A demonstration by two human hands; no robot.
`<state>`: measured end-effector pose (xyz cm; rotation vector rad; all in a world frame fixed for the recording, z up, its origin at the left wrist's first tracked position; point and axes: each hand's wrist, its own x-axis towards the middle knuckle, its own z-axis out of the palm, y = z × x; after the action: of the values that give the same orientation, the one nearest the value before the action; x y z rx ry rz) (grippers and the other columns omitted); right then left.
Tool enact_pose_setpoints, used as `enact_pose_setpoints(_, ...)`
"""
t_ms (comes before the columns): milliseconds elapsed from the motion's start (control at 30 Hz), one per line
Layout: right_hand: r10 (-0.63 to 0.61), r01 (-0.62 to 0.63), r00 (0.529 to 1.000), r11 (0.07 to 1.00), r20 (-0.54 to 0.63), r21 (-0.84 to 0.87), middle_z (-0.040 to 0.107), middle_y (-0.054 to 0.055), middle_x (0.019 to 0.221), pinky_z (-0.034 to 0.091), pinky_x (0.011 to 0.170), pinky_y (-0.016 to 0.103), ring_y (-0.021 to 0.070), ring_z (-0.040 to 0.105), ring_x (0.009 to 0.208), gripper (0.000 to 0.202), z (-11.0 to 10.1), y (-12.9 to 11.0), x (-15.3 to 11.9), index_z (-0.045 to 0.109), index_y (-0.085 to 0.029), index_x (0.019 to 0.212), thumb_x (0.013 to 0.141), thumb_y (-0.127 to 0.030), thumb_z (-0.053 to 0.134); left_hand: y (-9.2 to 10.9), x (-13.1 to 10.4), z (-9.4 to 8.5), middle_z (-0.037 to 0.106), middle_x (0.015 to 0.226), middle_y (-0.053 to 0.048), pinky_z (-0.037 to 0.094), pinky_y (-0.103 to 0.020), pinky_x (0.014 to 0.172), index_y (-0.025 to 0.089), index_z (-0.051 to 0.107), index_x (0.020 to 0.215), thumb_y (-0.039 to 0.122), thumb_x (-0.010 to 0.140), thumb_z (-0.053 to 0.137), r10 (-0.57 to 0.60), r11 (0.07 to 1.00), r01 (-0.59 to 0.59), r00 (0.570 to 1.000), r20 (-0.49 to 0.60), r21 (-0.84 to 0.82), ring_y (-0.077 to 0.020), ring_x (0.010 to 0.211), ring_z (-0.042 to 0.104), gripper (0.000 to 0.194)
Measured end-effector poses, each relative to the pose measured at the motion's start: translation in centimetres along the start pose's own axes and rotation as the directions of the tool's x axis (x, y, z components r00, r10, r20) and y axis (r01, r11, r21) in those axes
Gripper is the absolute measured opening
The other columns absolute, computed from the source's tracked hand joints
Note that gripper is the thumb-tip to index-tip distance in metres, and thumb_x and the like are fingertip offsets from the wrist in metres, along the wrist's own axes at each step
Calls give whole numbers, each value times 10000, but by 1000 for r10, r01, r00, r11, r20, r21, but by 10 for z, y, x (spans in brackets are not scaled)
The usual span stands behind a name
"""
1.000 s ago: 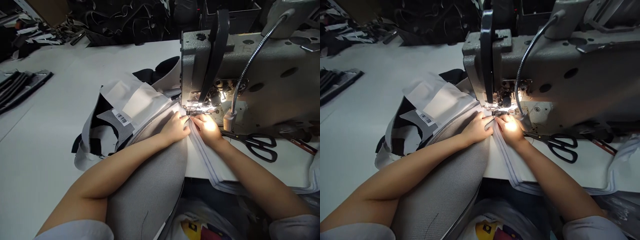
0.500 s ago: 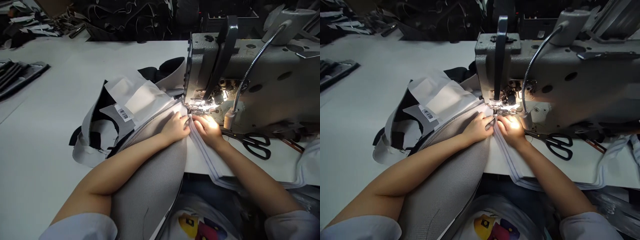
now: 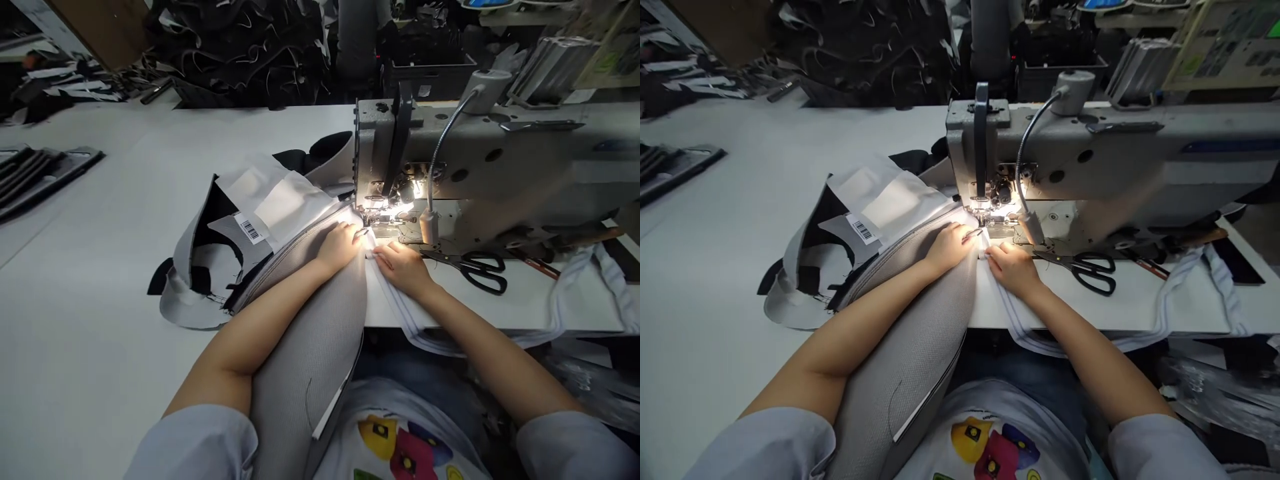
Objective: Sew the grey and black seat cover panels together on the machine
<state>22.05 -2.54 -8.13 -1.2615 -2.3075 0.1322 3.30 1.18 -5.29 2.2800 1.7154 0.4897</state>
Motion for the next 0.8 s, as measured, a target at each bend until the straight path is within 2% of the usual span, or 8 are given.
enact_pose_setpoints(133, -59, 59, 998, 998, -1, -22, 635, 60, 837, 395, 667, 286, 184, 563, 745, 243, -4, -8, -5, 706, -186, 1025, 958, -263, 486, -6, -11, -3, 675, 875, -74, 470, -301, 795, 149, 694, 924, 253, 894, 584, 15, 997, -17, 1000, -25, -73, -210, 851, 615, 155)
enact_pose_setpoints(267, -135, 132, 990, 989, -48, -74, 686, 68, 951, 446, 781, 323, 209, 601, 868, 256, -26, 4, -42, 702, -210, 1072, 958, -233, 474, -28, -67, -14, 593, 689, 0, 450, -269, 704, 170, 694, 889, 332, 865, 633, 15, 985, -21, 999, -36, -174, -164, 704, 578, 175)
enact_pose_setpoints(367, 25, -60, 985, 978, -171, -202, 678, 107, 1061, 452, 913, 396, 257, 595, 987, 306, -54, 38, -80, 688, -184, 1134, 931, -182, 459, -37, -120, -32, 610, 756, 1, 465, -258, 701, 187, 690, 986, 360, 868, 622, 38, 982, -25, 997, 65, -189, -148, 697, 580, 220)
enact_pose_setpoints(433, 184, -234, 965, 926, -188, -295, 645, 162, 1149, 447, 941, 449, 309, 580, 1055, 355, -71, 64, -99, 675, -148, 1186, 932, -204, 434, -31, -139, -44, 635, 898, -27, 489, -269, 740, 189, 654, 1136, 358, 845, 654, 66, 991, -43, 981, 184, -131, -157, 757, 600, 337)
enact_pose_setpoints(500, 307, -321, 947, 873, -97, -367, 631, 184, 1176, 454, 917, 494, 350, 578, 1063, 407, -83, 85, -109, 643, -144, 1256, 949, -257, 399, -15, -137, -51, 617, 1048, -73, 504, -304, 795, 191, 621, 1225, 347, 809, 694, 133, 990, -138, 944, 302, -7, -198, 877, 611, 449)
enact_pose_setpoints(633, 303, -233, 936, 915, 180, -330, 632, 160, 1190, 473, 902, 518, 358, 594, 1055, 481, -100, 110, -111, 599, -195, 1325, 926, -259, 338, 14, -94, -45, 604, 1145, -137, 451, -424, 921, 163, 730, 902, 192, 830, 622, 274, 894, -382, 879, 390, 233, -300, 1100, 539, 133)
enact_pose_setpoints(700, 248, -191, 935, 954, 253, -229, 620, 142, 1238, 478, 941, 487, 334, 594, 1101, 493, -106, 119, -112, 592, -214, 1331, 909, -270, 343, 16, -76, -40, 604, 1190, -127, 413, -453, 966, 162, 722, 811, 166, 844, 593, 285, 898, -369, 903, 323, 240, -302, 1156, 507, 134)
enact_pose_setpoints(800, 253, -214, 928, 963, 275, -165, 646, 113, 1203, 504, 929, 442, 312, 611, 1095, 501, -114, 125, -117, 565, -247, 1359, 901, -387, 420, 8, -66, -35, 568, 1292, -95, 383, -457, 1013, 194, 713, 842, 295, 798, 709, 261, 950, -295, 929, 262, 103, -301, 1246, 456, 111)
